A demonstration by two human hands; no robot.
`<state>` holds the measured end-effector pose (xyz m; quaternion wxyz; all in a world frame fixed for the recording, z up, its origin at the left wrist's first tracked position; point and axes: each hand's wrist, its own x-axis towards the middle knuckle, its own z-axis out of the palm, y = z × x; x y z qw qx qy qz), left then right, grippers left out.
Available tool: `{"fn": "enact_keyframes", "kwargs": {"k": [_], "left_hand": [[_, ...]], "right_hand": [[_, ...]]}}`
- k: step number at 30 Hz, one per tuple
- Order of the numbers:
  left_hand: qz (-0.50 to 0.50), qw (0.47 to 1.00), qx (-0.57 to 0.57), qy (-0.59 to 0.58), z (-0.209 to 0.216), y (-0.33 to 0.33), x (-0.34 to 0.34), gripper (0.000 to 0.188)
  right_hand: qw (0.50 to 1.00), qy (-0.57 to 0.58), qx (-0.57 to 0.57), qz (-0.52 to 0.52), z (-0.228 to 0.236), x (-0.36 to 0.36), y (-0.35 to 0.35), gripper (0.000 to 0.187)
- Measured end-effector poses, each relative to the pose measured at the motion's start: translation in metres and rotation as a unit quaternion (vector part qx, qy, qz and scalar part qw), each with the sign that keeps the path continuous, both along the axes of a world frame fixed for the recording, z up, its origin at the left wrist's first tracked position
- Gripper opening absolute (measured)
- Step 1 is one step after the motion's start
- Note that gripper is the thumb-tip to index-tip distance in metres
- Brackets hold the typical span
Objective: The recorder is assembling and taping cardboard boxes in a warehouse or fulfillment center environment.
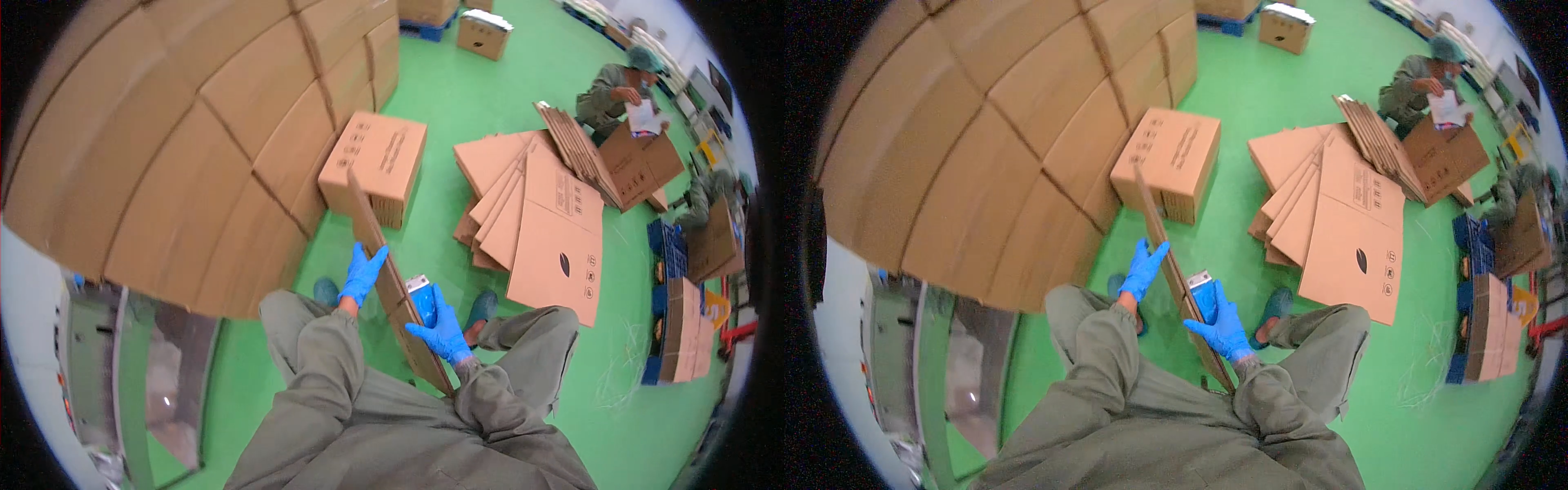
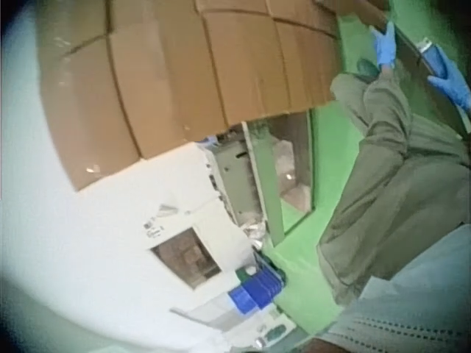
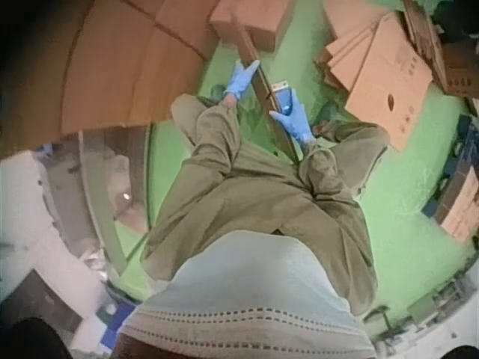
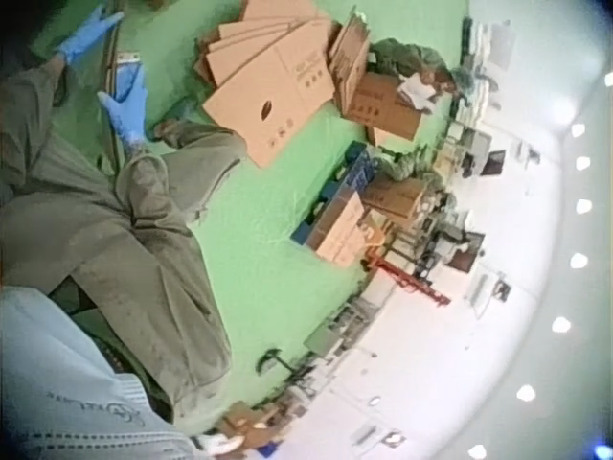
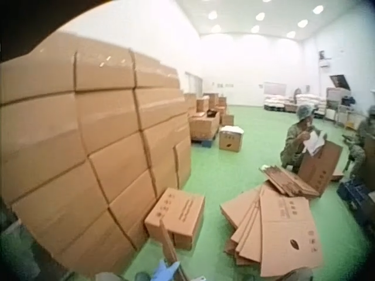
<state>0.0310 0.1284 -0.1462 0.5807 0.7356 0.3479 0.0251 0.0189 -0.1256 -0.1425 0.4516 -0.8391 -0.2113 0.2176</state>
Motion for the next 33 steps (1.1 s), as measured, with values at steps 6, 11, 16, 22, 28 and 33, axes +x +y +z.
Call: {"fn": "enact_keyframes", "kwargs": {"k": [6,11,16,22,28,33], "left_hand": [[-0.042,0.999,0.007,0.032,-0.016,0.062,-0.011,0.093],[-0.069,0.987,-0.1,-0.11,-0.058,0.084,0.027,0.067],[-0.036,0.99,0.139,-0.012,-0.064,0.08,0.033,0.058],[-0.334,0.856,0.352,0.178,-0.075,0.026,-0.084,0.072],[-0.338,0.879,0.28,0.188,-0.101,-0.026,-0.109,0.08],[-0.397,0.897,0.166,0.106,-0.07,-0.019,-0.125,0.071]], "right_hand": [[0.998,0.01,0.022,-0.061,0.022,0.012,0.013,0.113],[0.995,-0.093,0.022,-0.024,0.024,0.041,0.006,0.097],[0.975,-0.203,-0.084,0.018,0.04,0.077,-0.001,0.092],[0.943,-0.285,-0.163,-0.054,0.06,0.137,0.008,0.077],[0.924,-0.355,-0.107,-0.096,0.074,0.135,0.036,0.069],[0.917,-0.291,0.118,-0.245,0.058,0.041,0.017,0.053]]}}
